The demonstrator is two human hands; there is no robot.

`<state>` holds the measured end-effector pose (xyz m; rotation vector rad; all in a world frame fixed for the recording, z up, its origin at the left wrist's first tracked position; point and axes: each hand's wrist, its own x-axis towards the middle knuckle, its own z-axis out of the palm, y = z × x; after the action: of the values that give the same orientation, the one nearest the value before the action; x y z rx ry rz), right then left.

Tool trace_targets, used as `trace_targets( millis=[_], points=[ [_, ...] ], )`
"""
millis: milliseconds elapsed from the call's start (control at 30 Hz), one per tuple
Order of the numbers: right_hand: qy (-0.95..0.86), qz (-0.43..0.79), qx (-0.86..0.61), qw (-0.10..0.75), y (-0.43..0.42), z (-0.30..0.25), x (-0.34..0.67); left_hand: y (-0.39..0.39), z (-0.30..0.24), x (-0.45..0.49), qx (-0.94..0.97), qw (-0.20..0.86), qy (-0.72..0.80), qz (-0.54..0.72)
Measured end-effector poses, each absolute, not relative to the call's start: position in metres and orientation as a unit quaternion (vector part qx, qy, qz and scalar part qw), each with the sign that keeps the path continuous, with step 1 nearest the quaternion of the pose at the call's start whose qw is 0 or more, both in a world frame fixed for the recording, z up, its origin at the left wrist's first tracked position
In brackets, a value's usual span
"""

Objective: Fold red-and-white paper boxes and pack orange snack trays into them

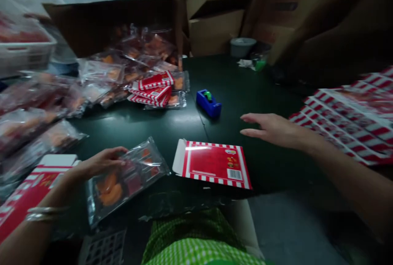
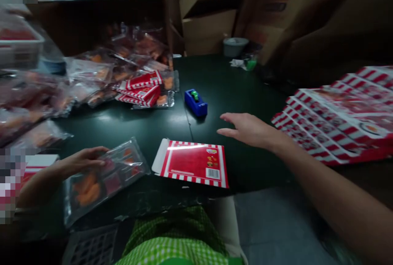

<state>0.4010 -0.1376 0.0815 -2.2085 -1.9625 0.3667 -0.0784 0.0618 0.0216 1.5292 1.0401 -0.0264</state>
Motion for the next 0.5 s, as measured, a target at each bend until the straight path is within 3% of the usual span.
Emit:
trace_targets(
  millis=[67,233,367,500],
  points=[
    [-0.701,0.072,-0.705,0.082,-0.151,0.075,0.377,0.065,0.020,-0.079,0.642,0.614,0.459,-0.017],
    [-0.782,0.080,-0.618,0.005,-0.176,0.010,0.317,0.053,0.033,-0.073,0.650,0.606,0.459,-0.010],
    [-0.806,0.066,-0.578,0.110,-0.163,0.009,0.330,0.041,0.050,-0.074,0.657,0.608,0.446,0.015],
    [-0.757,0.226,-0.592,0.161,-0.129,0.045,0.371,0.038,0.056,-0.073,0.605,0.642,0.465,0.080]
  ],
)
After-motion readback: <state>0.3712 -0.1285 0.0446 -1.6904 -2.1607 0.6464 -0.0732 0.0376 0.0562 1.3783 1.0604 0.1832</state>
